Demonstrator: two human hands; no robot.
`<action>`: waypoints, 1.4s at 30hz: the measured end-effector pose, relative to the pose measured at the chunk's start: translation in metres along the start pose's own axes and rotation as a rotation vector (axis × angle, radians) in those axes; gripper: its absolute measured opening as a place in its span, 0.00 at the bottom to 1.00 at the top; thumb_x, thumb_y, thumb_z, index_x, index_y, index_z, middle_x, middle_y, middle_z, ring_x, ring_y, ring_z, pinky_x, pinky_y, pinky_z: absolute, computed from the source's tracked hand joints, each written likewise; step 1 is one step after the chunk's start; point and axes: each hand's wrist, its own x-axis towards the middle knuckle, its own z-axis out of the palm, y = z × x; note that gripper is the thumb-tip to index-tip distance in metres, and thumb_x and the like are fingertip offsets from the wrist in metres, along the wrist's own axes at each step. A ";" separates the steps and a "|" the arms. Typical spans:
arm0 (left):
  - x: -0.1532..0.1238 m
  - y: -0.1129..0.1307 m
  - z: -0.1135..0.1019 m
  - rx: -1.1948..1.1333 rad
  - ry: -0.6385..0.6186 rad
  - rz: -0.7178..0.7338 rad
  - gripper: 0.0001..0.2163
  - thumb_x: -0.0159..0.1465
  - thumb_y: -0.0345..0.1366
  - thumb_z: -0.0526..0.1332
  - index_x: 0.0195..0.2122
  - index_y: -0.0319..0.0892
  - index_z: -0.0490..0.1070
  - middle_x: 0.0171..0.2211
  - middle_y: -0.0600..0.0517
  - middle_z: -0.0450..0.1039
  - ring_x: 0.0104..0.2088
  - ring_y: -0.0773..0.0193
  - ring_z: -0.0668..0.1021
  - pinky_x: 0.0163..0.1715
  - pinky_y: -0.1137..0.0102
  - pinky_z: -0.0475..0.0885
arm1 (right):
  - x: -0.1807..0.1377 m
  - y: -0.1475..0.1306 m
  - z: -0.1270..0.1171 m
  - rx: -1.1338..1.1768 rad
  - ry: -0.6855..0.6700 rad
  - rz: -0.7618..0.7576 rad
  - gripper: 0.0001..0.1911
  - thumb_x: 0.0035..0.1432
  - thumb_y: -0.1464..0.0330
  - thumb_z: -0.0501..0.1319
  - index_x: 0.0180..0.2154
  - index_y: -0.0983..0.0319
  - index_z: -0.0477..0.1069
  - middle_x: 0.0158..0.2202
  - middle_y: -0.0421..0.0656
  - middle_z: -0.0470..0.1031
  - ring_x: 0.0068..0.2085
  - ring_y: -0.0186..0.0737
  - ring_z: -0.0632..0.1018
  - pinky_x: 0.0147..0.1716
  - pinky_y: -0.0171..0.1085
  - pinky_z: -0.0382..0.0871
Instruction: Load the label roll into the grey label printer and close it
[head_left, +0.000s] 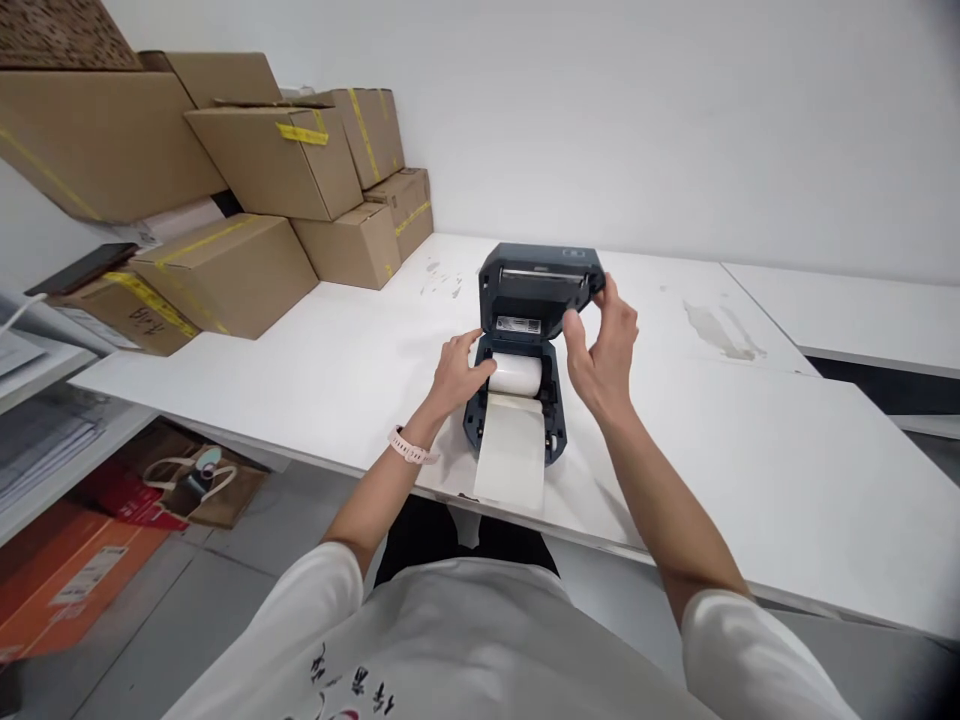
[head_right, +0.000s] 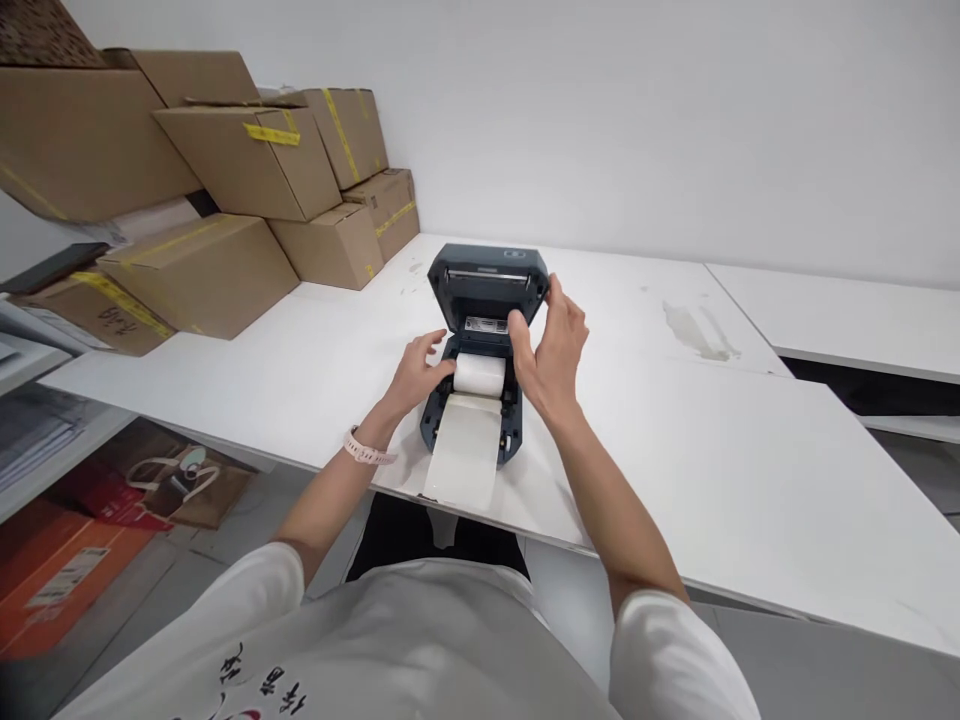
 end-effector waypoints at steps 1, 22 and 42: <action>0.004 -0.001 0.000 0.095 -0.073 -0.037 0.30 0.61 0.37 0.61 0.67 0.42 0.65 0.60 0.41 0.72 0.59 0.48 0.73 0.54 0.58 0.72 | 0.013 0.004 0.004 -0.010 -0.006 -0.011 0.37 0.69 0.50 0.52 0.72 0.56 0.51 0.64 0.54 0.70 0.65 0.58 0.68 0.65 0.63 0.60; 0.016 -0.026 -0.001 0.008 -0.337 -0.173 0.37 0.54 0.34 0.60 0.69 0.43 0.62 0.33 0.51 0.75 0.33 0.56 0.75 0.31 0.67 0.64 | 0.029 -0.007 0.049 -0.380 -1.200 -0.181 0.40 0.57 0.50 0.66 0.66 0.61 0.64 0.56 0.55 0.79 0.55 0.67 0.79 0.51 0.58 0.73; 0.012 -0.033 0.006 -0.148 -0.321 -0.191 0.38 0.56 0.35 0.59 0.71 0.44 0.60 0.33 0.50 0.77 0.32 0.56 0.76 0.34 0.65 0.68 | -0.070 0.154 -0.031 0.488 -0.390 0.663 0.56 0.39 0.55 0.78 0.68 0.53 0.60 0.64 0.51 0.74 0.64 0.57 0.76 0.63 0.54 0.72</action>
